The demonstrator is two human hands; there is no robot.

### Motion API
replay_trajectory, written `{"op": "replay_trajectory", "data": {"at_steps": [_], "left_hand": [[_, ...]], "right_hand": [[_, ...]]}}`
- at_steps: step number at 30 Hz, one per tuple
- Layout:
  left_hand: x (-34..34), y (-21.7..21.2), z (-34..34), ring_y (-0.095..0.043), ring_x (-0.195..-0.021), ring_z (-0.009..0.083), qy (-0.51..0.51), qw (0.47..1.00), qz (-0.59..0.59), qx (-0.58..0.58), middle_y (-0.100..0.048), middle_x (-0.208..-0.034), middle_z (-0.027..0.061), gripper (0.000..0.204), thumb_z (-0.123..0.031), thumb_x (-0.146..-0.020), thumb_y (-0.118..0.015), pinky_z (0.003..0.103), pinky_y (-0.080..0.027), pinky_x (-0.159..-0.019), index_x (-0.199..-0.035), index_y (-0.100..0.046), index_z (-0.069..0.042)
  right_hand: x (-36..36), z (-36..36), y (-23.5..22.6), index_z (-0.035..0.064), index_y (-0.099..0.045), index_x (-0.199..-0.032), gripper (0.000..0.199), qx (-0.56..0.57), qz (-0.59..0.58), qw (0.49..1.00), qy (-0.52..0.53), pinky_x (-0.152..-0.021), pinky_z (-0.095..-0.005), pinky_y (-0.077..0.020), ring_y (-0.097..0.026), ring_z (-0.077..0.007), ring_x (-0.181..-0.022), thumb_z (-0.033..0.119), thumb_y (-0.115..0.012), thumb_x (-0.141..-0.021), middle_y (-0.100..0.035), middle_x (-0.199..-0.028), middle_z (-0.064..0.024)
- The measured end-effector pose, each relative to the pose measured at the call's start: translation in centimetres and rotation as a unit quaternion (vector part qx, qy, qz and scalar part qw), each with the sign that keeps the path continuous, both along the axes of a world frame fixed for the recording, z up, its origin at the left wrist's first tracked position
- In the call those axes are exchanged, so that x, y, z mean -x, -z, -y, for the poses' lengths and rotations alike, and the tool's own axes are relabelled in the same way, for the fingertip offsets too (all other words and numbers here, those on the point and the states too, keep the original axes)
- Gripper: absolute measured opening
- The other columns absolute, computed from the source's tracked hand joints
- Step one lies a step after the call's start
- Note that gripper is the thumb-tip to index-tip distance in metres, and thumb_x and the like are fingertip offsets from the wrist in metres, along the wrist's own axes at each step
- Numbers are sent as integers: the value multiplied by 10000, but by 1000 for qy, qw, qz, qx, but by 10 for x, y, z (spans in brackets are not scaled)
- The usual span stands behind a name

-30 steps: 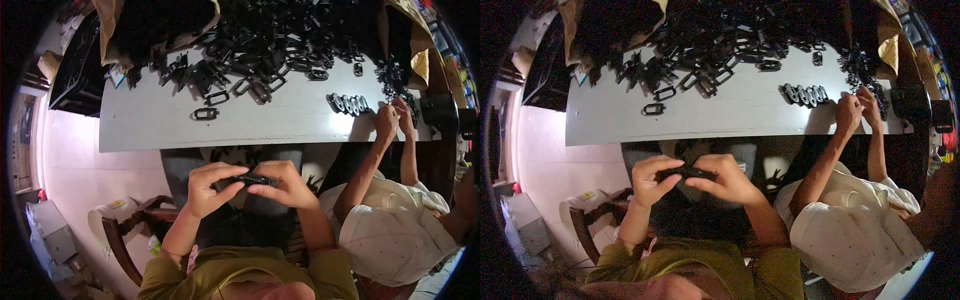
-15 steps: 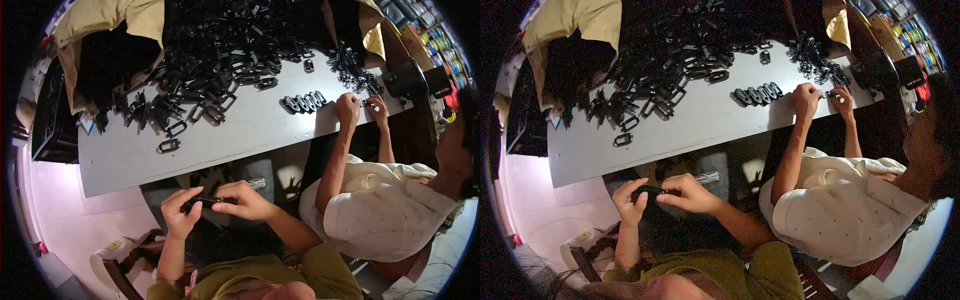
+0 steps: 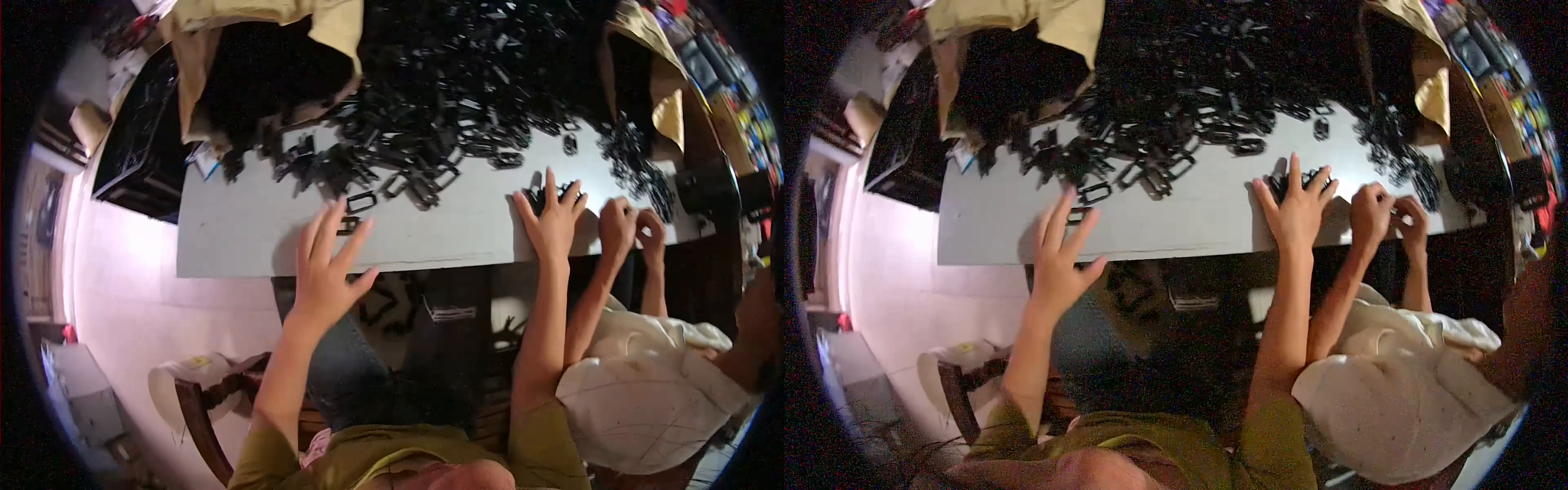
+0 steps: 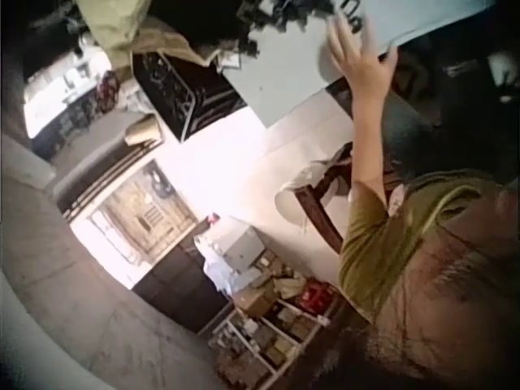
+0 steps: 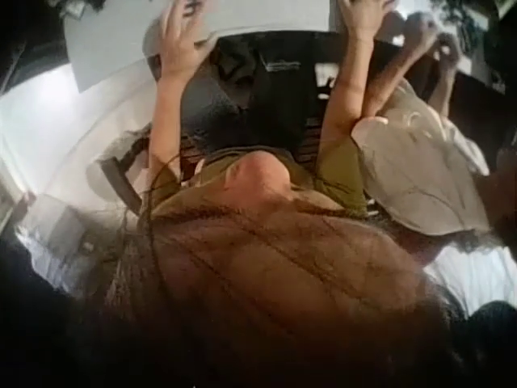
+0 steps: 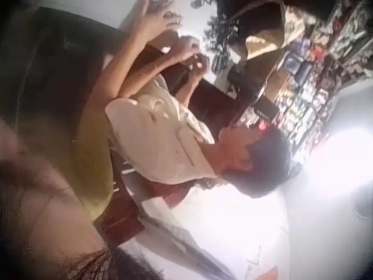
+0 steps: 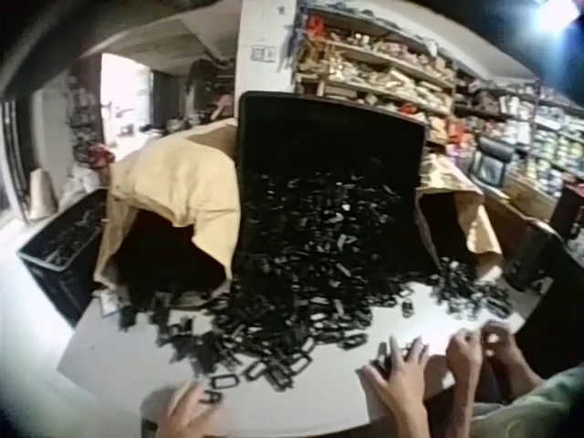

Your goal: Assembling small black plastic components at a workbench.

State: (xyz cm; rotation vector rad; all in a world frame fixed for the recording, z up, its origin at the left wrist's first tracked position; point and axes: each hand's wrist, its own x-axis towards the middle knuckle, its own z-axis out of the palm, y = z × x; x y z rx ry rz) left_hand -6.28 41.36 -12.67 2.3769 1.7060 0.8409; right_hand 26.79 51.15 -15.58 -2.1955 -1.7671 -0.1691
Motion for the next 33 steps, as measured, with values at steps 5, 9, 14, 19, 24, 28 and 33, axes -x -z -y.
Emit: {"op": "replay_trajectory", "data": {"at_steps": [5,9,14,19,24,28,33], "left_hand": [[19,-2,-80,-102,-1384,415,-1,993,-112,43,-83,-1538,130,909,-527,-616,-769,616,-179,-1060,-1406,-343,-388],[-12,6,-119,-65,-1381,448,14,986,-161,37,-43,-1543,126,947,-702,-592,-682,690,-153,-1025,-1413,-277,-457],[-64,16,-160,-82,-1359,489,-3,993,-114,18,-22,-1546,108,892,-674,-621,-683,742,-168,-970,-1400,-304,-461],[-95,27,-197,-129,-1331,516,-29,998,-49,-41,-68,-1539,114,789,-616,-636,-699,753,-203,-937,-1347,-432,-403],[-104,28,-215,-109,-1329,527,-74,994,-54,-52,-83,-1537,107,700,-585,-698,-673,754,-201,-939,-1334,-451,-396],[-98,31,-212,-136,-1333,508,-59,996,-19,-64,-98,-1532,128,693,-639,-746,-592,736,-180,-967,-1361,-430,-361],[-47,16,-182,-325,-1297,358,11,991,19,-131,-358,-1430,139,606,-558,-836,-529,545,-316,-986,-1327,-486,-206]], "right_hand": [[55,22,-1,190,-445,-1362,603,-24,27,991,-132,-1032,-552,-269,-261,-553,-1265,467,-590,-847,-279,-1398,-345],[85,46,-11,181,-456,-1353,581,-28,6,977,-212,-1027,-565,-269,-245,-547,-1272,397,-623,-841,-260,-1409,-333],[108,48,-10,66,-375,-1390,758,7,-7,975,-222,-995,-625,-280,-191,-546,-1305,482,-626,-809,-216,-1430,-330],[106,15,-11,29,-367,-1375,715,4,-8,979,-202,-1042,-574,-244,-208,-555,-1282,395,-641,-825,-236,-1398,-363],[106,-2,-5,57,-377,-1378,671,-10,-12,978,-207,-1058,-544,-243,-204,-558,-1284,376,-627,-843,-226,-1404,-362],[116,17,-8,69,-379,-1382,663,-2,-26,968,-251,-1048,-542,-263,-206,-562,-1285,345,-640,-839,-224,-1408,-356],[132,28,-5,95,-418,-1372,663,3,-51,952,-301,-1062,-546,-245,-194,-548,-1297,379,-648,-820,-202,-1425,-343]]}}
